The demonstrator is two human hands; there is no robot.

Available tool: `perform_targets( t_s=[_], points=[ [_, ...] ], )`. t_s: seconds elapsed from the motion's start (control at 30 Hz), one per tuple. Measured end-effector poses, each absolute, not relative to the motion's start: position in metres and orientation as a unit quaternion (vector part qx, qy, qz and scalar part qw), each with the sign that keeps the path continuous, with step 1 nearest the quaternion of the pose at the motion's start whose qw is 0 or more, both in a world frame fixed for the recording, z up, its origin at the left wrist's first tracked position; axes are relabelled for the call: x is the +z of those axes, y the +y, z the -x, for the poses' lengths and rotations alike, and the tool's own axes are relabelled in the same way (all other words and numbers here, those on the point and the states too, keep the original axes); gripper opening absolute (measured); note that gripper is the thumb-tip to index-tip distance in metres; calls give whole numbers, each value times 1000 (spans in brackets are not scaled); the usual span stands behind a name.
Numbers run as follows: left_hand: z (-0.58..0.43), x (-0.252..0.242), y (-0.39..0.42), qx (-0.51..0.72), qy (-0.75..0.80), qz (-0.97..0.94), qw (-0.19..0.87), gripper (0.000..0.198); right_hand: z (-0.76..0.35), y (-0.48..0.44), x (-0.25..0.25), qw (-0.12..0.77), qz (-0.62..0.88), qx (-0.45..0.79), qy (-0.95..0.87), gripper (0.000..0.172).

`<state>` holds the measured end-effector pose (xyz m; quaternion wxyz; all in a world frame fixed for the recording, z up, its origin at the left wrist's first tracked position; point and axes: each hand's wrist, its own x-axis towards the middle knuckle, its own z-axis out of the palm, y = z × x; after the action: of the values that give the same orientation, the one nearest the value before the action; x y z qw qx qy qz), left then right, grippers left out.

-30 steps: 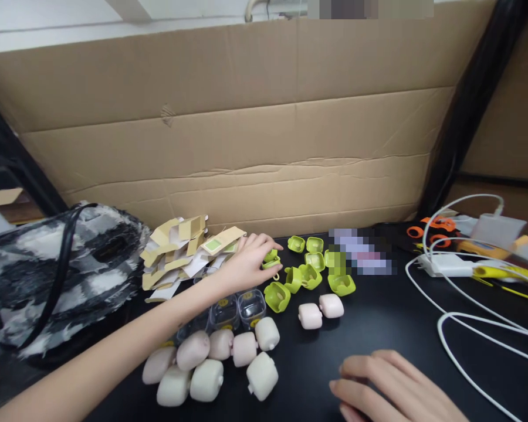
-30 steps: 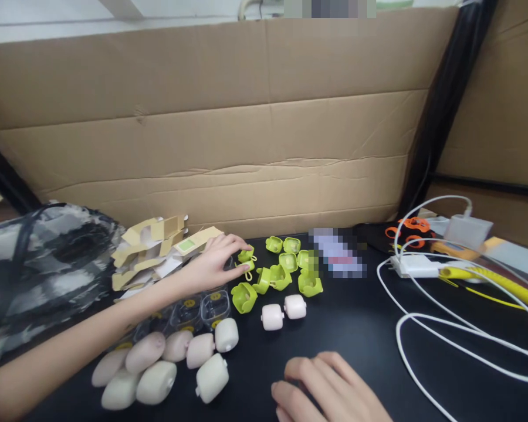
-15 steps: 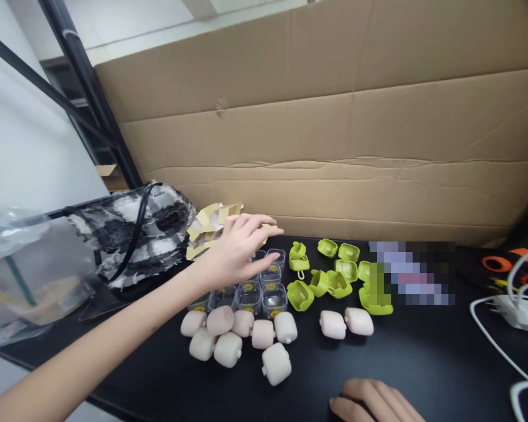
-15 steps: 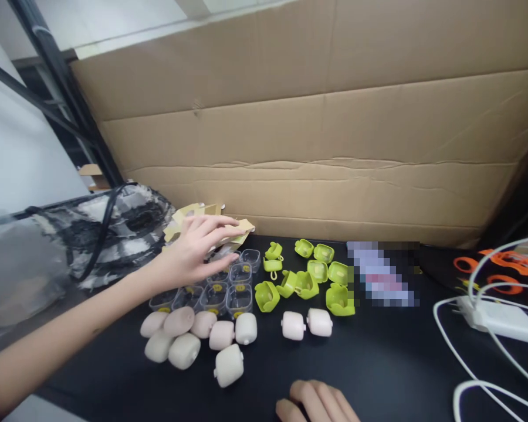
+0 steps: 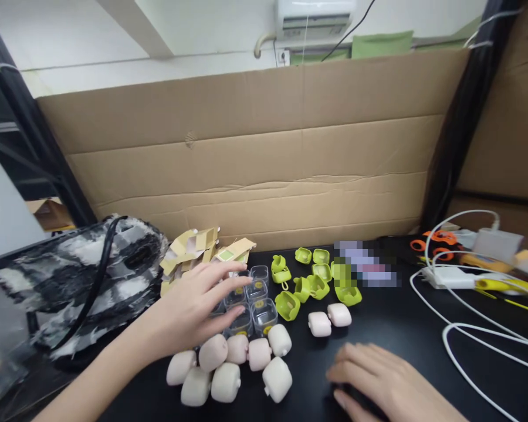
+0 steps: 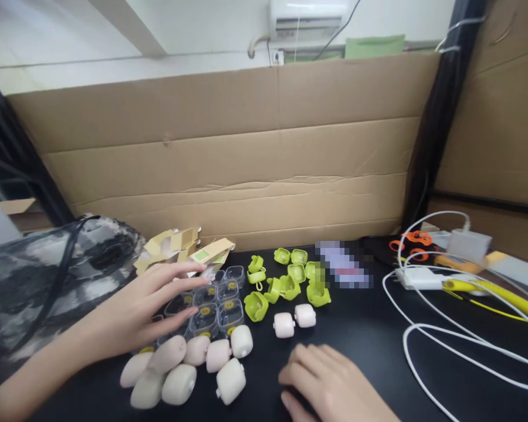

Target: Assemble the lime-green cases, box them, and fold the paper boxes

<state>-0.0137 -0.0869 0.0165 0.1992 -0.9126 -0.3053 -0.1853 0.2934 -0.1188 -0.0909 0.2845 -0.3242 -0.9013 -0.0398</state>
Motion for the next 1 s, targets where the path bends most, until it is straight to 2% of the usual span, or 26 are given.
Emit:
perform_targets(
  t_s=[0.1, 0.23, 0.3, 0.57, 0.67, 0.8, 0.83, 0.93, 1.0],
  points=[
    [15, 16, -89, -218, -323, 902, 186, 28, -291, -99, -68, 327, 334, -16, -884, 18],
    [17, 15, -75, -322, -384, 864, 49, 27, -285, -55, -49, 353, 336, -12, -873, 31],
    [19, 13, -67, -333, -399, 853, 37, 26, -279, -37, -44, 359, 334, -16, -871, 29],
    [3, 1, -45, -177, -380, 905, 71, 25, -264, -22, -45, 329, 338, -37, -881, 21],
    [-16, 2, -24, -122, -372, 918, 71, 15, -270, -31, -44, 287, 348, -17, -893, 18],
    [-45, 1, -4, -64, -361, 929, 46, 22, -279, -42, -40, 209, 364, 15, -908, 6],
    [-50, -1, -3, -56, -361, 930, 39, 24, -280, -44, -39, 193, 369, 23, -909, 7],
    [-62, -11, -8, -46, -375, 926, 25, 28, -281, -47, -40, 154, 379, 45, -911, 29],
    [-66, -19, -12, -56, -399, 915, 16, 25, -278, -48, -42, 137, 383, 58, -912, 33]
  ],
)
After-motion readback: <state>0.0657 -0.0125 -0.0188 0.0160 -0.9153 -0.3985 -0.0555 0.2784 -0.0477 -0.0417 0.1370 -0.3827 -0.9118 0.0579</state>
